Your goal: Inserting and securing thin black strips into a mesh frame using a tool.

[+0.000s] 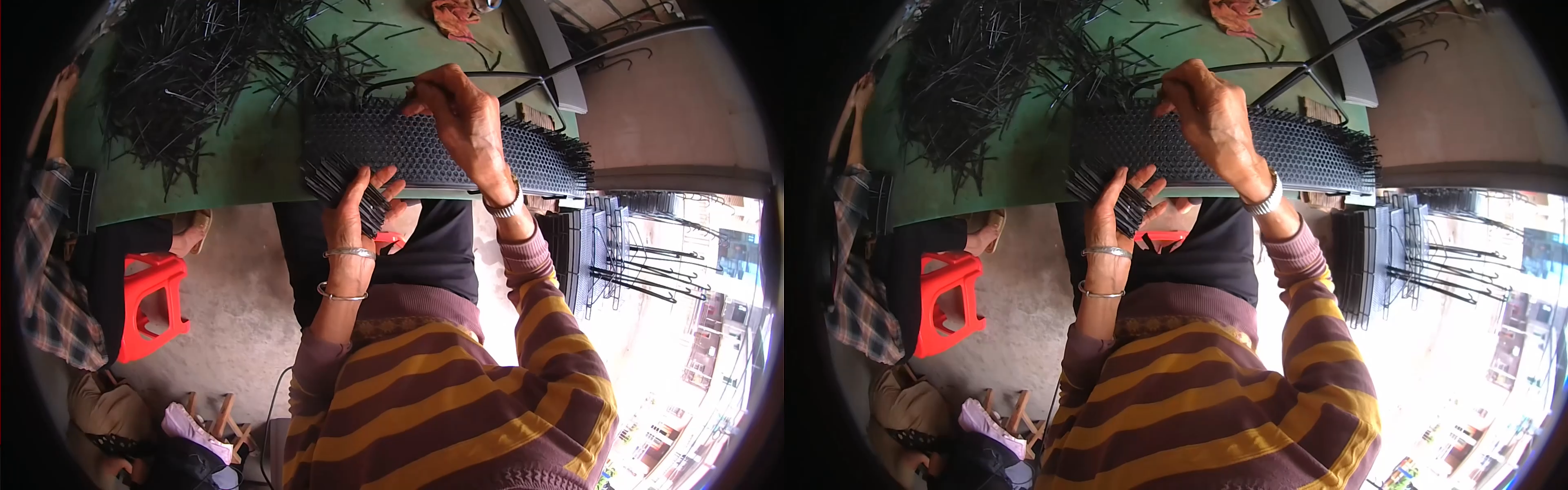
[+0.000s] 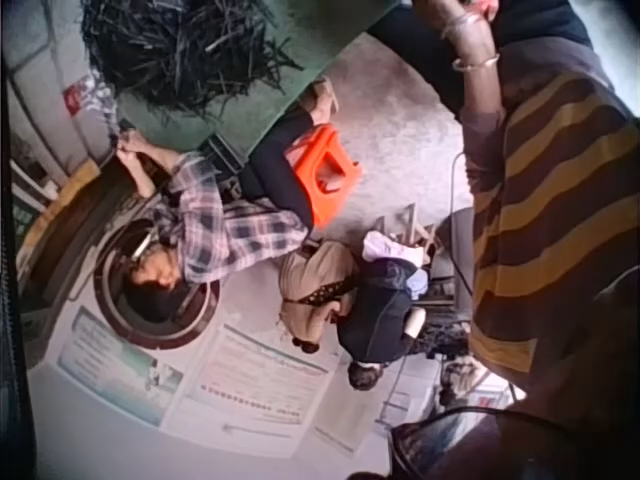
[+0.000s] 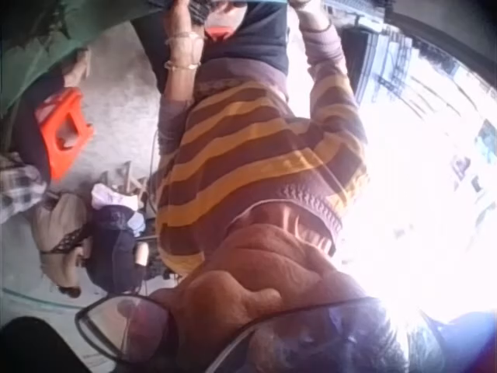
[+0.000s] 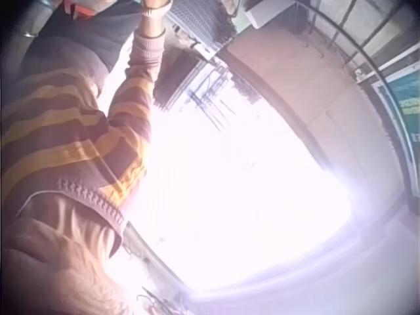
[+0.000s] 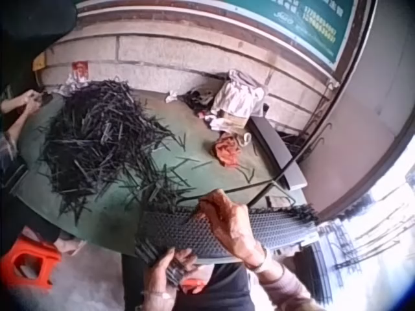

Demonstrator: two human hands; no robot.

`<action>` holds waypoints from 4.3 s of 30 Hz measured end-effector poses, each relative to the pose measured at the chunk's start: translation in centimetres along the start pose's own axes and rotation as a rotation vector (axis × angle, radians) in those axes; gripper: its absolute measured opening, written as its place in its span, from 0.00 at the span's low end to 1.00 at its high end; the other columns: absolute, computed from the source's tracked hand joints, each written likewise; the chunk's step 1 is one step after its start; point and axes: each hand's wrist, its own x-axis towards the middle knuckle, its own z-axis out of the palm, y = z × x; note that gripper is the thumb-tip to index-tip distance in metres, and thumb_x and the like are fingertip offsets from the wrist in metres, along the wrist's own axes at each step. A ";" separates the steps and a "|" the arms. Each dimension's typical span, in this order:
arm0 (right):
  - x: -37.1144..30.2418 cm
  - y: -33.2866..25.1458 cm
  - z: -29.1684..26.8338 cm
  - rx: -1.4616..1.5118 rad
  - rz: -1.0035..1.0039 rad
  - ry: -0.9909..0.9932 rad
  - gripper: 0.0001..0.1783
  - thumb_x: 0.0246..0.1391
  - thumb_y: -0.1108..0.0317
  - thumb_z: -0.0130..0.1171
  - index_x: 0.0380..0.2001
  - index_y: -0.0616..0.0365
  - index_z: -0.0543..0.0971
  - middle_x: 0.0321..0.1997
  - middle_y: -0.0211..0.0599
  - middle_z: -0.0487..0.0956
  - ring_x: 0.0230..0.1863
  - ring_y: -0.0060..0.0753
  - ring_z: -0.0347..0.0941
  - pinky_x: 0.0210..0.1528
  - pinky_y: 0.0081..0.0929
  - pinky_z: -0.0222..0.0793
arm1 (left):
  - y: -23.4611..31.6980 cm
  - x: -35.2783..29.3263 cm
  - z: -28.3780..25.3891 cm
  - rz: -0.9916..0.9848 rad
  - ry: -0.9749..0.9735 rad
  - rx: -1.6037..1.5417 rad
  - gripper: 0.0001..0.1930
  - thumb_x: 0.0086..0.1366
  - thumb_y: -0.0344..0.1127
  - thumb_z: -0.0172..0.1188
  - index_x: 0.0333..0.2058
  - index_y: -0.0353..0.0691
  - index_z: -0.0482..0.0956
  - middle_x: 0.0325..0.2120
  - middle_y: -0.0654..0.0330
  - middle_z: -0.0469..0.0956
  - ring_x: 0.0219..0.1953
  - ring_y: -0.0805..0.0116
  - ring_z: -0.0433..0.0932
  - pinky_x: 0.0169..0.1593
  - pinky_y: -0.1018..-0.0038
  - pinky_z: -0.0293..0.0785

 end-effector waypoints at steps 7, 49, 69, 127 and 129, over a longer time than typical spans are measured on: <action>1.8 2.4 2.6 -0.264 -0.233 0.194 0.03 0.60 0.75 0.56 0.37 0.60 0.76 0.29 0.37 0.82 0.30 0.26 0.82 0.29 0.22 0.73 | -0.7 -0.3 0.3 -0.068 -0.115 -0.094 0.12 0.64 0.39 0.63 0.40 0.37 0.77 0.32 0.55 0.80 0.36 0.60 0.82 0.36 0.64 0.80; 1.4 2.2 3.3 -0.749 -0.548 0.185 0.12 0.54 0.66 0.61 0.43 0.51 0.81 0.33 0.33 0.76 0.35 0.39 0.74 0.39 0.35 0.69 | -2.1 -0.4 -1.4 -0.089 -0.170 0.146 0.13 0.66 0.43 0.61 0.42 0.41 0.75 0.23 0.63 0.75 0.23 0.73 0.73 0.26 0.72 0.74; -1.8 -6.0 11.0 -0.491 -0.851 -0.010 0.15 0.53 0.59 0.58 0.26 0.61 0.74 0.22 0.34 0.72 0.24 0.40 0.74 0.30 0.37 0.68 | -3.5 5.0 -2.5 -0.556 -0.868 0.001 0.19 0.69 0.41 0.58 0.52 0.38 0.70 0.37 0.64 0.74 0.47 0.74 0.71 0.58 0.75 0.65; -6.2 1.3 16.8 -3.010 0.529 -1.216 0.15 0.39 0.82 0.57 0.13 0.50 0.65 0.20 0.22 0.65 0.38 0.25 0.62 0.53 0.25 0.62 | -2.9 0.2 1.4 0.184 -0.855 0.261 0.11 0.60 0.26 0.66 0.39 0.35 0.73 0.27 0.56 0.71 0.28 0.69 0.71 0.32 0.71 0.74; -5.9 0.9 16.8 -3.010 0.491 -1.249 0.15 0.39 0.82 0.57 0.13 0.50 0.65 0.20 0.22 0.65 0.38 0.25 0.62 0.53 0.26 0.61 | -2.8 0.2 1.2 0.174 -0.841 0.250 0.11 0.60 0.26 0.66 0.39 0.35 0.73 0.27 0.56 0.71 0.28 0.69 0.71 0.32 0.71 0.74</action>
